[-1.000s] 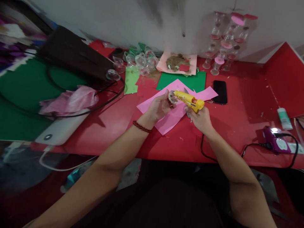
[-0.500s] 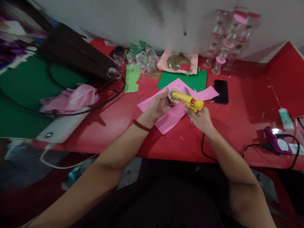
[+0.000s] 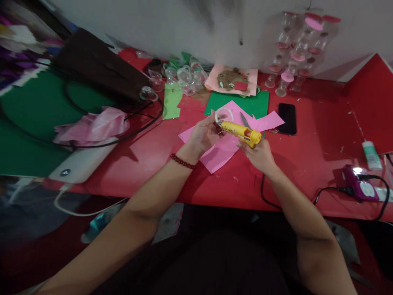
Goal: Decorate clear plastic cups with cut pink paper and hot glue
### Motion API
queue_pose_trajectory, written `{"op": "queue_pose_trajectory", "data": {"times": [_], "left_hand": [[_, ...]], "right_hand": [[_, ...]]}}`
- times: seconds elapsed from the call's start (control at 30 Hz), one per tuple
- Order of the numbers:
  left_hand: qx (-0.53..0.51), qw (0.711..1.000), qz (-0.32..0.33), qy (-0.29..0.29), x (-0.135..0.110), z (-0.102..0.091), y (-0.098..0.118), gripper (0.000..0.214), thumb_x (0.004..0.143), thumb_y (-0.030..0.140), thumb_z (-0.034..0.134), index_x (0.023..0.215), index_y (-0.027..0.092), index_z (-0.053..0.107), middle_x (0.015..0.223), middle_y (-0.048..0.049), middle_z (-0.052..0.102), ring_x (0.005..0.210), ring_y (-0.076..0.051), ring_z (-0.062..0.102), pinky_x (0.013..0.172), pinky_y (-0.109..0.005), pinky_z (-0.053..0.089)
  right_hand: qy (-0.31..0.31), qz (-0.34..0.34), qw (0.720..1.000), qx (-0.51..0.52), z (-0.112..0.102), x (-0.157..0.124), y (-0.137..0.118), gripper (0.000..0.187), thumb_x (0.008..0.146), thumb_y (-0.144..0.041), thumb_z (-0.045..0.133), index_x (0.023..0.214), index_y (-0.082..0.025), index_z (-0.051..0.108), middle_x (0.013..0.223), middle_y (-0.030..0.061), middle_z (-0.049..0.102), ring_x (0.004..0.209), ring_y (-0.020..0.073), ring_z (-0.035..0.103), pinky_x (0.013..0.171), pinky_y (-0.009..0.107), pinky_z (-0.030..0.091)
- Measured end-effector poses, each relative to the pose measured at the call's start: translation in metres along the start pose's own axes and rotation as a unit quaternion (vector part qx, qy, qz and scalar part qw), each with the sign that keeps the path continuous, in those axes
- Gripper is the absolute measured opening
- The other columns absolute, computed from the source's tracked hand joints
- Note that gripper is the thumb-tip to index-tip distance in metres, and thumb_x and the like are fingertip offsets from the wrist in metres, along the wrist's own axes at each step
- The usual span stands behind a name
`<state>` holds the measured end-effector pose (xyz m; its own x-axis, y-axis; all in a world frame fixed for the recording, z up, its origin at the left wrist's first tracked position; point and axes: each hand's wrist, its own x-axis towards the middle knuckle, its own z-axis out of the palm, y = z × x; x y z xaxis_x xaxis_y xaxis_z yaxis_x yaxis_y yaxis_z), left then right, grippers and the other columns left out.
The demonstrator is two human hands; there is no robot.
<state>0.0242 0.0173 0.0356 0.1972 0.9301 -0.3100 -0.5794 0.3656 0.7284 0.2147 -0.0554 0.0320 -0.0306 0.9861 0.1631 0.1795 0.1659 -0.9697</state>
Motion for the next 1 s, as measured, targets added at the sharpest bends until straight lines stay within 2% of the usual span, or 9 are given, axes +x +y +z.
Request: {"op": "queue_pose_trajectory", "data": {"times": [0.47, 0.7, 0.87, 1.0], "left_hand": [[-0.031, 0.999, 0.01, 0.008, -0.0003, -0.0008, 0.0032, 0.02, 0.094, 0.035, 0.08, 0.089, 0.016, 0.076, 0.073, -0.0014, 0.067, 0.063, -0.009, 0.057, 0.063, -0.023, 0.048], [-0.052, 0.998, 0.023, 0.015, 0.0032, -0.0038, 0.0028, 0.018, 0.093, 0.035, 0.08, 0.087, 0.018, 0.076, 0.072, -0.0013, 0.067, 0.062, -0.009, 0.056, 0.062, -0.022, 0.048], [-0.054, 0.998, 0.038, 0.006, 0.0026, -0.0036, 0.003, 0.012, 0.095, 0.032, 0.075, 0.099, 0.021, 0.079, 0.077, -0.0008, 0.07, 0.064, -0.009, 0.058, 0.066, -0.023, 0.049], [-0.055, 0.997, 0.047, 0.011, 0.0005, -0.0017, 0.0037, 0.012, 0.094, 0.03, 0.075, 0.104, 0.023, 0.078, 0.079, -0.0006, 0.07, 0.065, -0.01, 0.059, 0.067, -0.023, 0.05]], "right_hand": [[0.006, 0.004, 1.0, -0.013, -0.0025, 0.0002, 0.0066, 0.047, 0.077, -0.065, 0.082, 0.086, -0.021, 0.068, 0.061, -0.0053, 0.055, 0.053, 0.0101, 0.047, 0.048, 0.027, 0.045], [0.011, 0.006, 1.0, -0.011, -0.0017, 0.0002, 0.0048, 0.04, 0.078, -0.058, 0.082, 0.086, -0.021, 0.069, 0.059, -0.0055, 0.056, 0.051, 0.0099, 0.047, 0.046, 0.025, 0.042], [0.018, 0.027, 0.999, -0.034, -0.0048, 0.0004, 0.0055, 0.041, 0.08, -0.061, 0.08, 0.076, -0.022, 0.067, 0.05, -0.0056, 0.052, 0.046, 0.0099, 0.047, 0.043, 0.025, 0.041], [0.018, 0.015, 0.999, -0.031, -0.0034, -0.0002, 0.004, 0.044, 0.08, -0.064, 0.079, 0.074, -0.023, 0.065, 0.05, -0.0057, 0.052, 0.046, 0.01, 0.046, 0.044, 0.026, 0.041]]}}
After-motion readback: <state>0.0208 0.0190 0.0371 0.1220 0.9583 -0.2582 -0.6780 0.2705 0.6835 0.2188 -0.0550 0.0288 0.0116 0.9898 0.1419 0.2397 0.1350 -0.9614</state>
